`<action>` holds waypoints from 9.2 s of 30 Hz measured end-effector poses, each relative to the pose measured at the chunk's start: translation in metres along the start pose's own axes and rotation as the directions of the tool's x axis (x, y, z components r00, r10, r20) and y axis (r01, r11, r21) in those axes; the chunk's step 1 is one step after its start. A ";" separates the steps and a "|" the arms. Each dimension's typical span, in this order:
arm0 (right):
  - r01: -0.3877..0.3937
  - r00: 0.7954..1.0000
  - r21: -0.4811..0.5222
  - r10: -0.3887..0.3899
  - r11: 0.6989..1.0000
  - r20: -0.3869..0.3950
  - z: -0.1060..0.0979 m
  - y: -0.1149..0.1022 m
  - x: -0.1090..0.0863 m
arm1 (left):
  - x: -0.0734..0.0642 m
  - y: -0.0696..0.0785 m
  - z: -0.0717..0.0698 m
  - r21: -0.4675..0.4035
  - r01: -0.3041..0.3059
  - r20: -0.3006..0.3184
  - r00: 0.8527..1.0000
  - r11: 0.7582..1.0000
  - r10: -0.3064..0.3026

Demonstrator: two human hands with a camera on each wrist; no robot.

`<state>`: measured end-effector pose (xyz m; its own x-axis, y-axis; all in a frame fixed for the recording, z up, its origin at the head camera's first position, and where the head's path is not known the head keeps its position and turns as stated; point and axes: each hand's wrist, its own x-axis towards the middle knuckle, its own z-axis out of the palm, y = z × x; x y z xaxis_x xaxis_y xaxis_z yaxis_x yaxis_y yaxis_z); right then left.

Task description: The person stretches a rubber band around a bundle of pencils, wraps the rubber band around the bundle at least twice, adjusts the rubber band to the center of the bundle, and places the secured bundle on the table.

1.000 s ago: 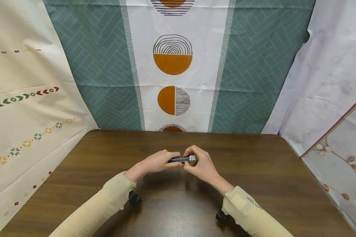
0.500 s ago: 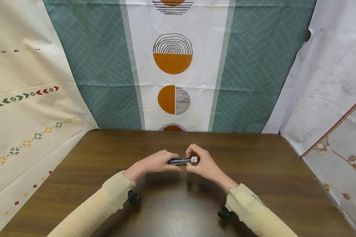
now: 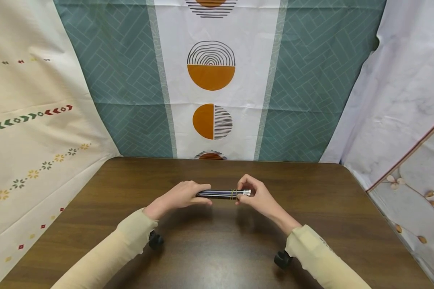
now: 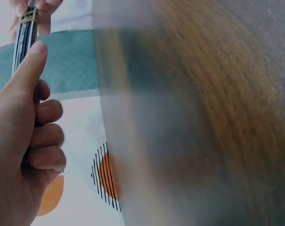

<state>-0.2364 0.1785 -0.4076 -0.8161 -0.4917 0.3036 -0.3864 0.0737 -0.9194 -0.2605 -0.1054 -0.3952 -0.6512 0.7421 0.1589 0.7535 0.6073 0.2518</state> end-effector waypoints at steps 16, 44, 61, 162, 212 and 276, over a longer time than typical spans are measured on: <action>0.026 0.999 0.102 -0.024 0.994 -0.021 0.000 -0.004 0.000 | 0.000 0.002 0.001 -0.369 0.125 -0.144 0.971 0.921 -0.189; -0.041 0.999 -0.093 0.040 0.995 -0.013 0.008 -0.008 -0.002 | -0.005 0.009 0.012 -0.603 -0.007 -0.222 0.962 0.797 -0.160; -0.014 1.000 -0.146 0.018 0.989 0.019 0.002 -0.009 0.001 | -0.002 0.011 0.011 -0.591 0.003 -0.217 0.962 0.807 -0.162; 0.021 0.999 -0.594 -0.035 0.804 -0.011 0.018 -0.037 0.013 | 0.002 0.022 0.011 -0.707 0.105 -0.093 0.966 0.699 -0.239; -0.206 0.978 -0.407 0.194 0.890 -0.071 -0.045 0.023 0.007 | 0.010 -0.058 0.013 -0.576 0.280 -0.093 0.911 0.768 -0.402; -0.382 0.923 -0.334 0.336 0.862 -0.189 -0.044 0.062 0.009 | 0.017 -0.067 0.043 -0.641 0.398 0.042 0.872 0.657 -0.488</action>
<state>-0.2865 0.2167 -0.4510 -0.9642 -0.2647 0.0188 -0.1645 0.5407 -0.8250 -0.3181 -0.1218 -0.4505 -0.9314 0.3631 -0.0245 0.1776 0.5123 0.8403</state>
